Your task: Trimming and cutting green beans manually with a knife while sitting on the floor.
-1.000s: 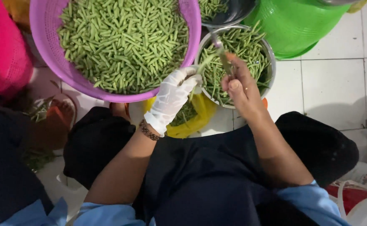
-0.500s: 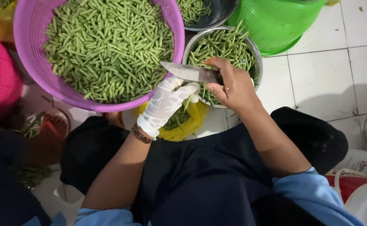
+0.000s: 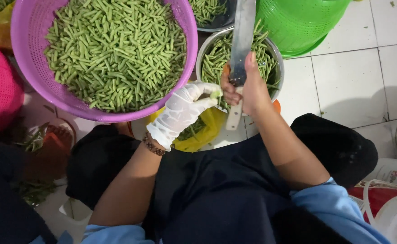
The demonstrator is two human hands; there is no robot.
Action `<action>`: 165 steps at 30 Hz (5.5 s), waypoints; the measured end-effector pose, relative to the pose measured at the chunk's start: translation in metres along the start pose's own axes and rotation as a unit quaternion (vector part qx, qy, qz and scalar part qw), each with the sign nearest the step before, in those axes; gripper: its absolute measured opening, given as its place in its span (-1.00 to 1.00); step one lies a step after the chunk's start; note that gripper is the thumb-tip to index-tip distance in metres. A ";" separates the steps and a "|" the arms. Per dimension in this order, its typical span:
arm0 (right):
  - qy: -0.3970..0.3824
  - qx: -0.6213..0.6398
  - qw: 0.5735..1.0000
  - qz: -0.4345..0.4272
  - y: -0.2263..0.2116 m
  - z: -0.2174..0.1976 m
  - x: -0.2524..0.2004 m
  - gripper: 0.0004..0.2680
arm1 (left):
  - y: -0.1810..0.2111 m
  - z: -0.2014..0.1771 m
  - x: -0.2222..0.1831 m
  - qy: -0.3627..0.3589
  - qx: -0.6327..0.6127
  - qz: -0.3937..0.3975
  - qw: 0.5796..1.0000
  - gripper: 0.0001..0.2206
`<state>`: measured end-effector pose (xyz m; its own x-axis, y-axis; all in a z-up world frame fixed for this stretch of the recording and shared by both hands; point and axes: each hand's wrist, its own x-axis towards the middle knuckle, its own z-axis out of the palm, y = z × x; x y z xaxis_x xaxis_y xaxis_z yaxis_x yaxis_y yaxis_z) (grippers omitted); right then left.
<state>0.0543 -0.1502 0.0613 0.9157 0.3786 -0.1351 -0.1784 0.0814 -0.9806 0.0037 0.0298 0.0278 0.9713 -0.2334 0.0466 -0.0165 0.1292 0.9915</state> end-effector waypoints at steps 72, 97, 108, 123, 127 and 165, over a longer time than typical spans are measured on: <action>0.106 -0.615 0.774 0.107 0.304 -0.152 0.000 -0.73 | 0.028 -0.045 0.008 0.141 0.192 0.067 0.969 -0.47; -0.002 -0.305 0.928 -0.214 0.054 -0.005 -0.053 -0.93 | -0.024 0.019 0.032 0.176 -0.378 -0.234 0.878 -0.64; 0.009 -0.181 0.965 -0.191 0.005 -0.020 -0.007 -0.67 | 0.002 0.007 0.004 0.089 -0.186 -0.138 0.969 -0.72; 0.049 -0.423 0.866 -0.263 -0.005 -0.016 -0.030 -0.64 | -0.010 0.006 0.009 0.118 -0.001 -0.097 0.988 -0.73; 0.055 -0.489 0.822 -0.286 -0.006 -0.003 -0.019 -0.63 | -0.011 0.005 0.005 0.134 0.061 -0.079 0.986 -0.73; -0.088 -0.148 0.985 0.014 0.000 0.008 -0.047 -0.53 | 0.017 -0.023 0.020 0.342 -0.239 -0.026 0.909 -0.81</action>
<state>0.0087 -0.1610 0.0687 0.8306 0.5332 -0.1605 -0.0653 -0.1929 -0.9790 0.0284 0.0491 0.0426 0.8913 0.3805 -0.2467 -0.0205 0.5772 0.8164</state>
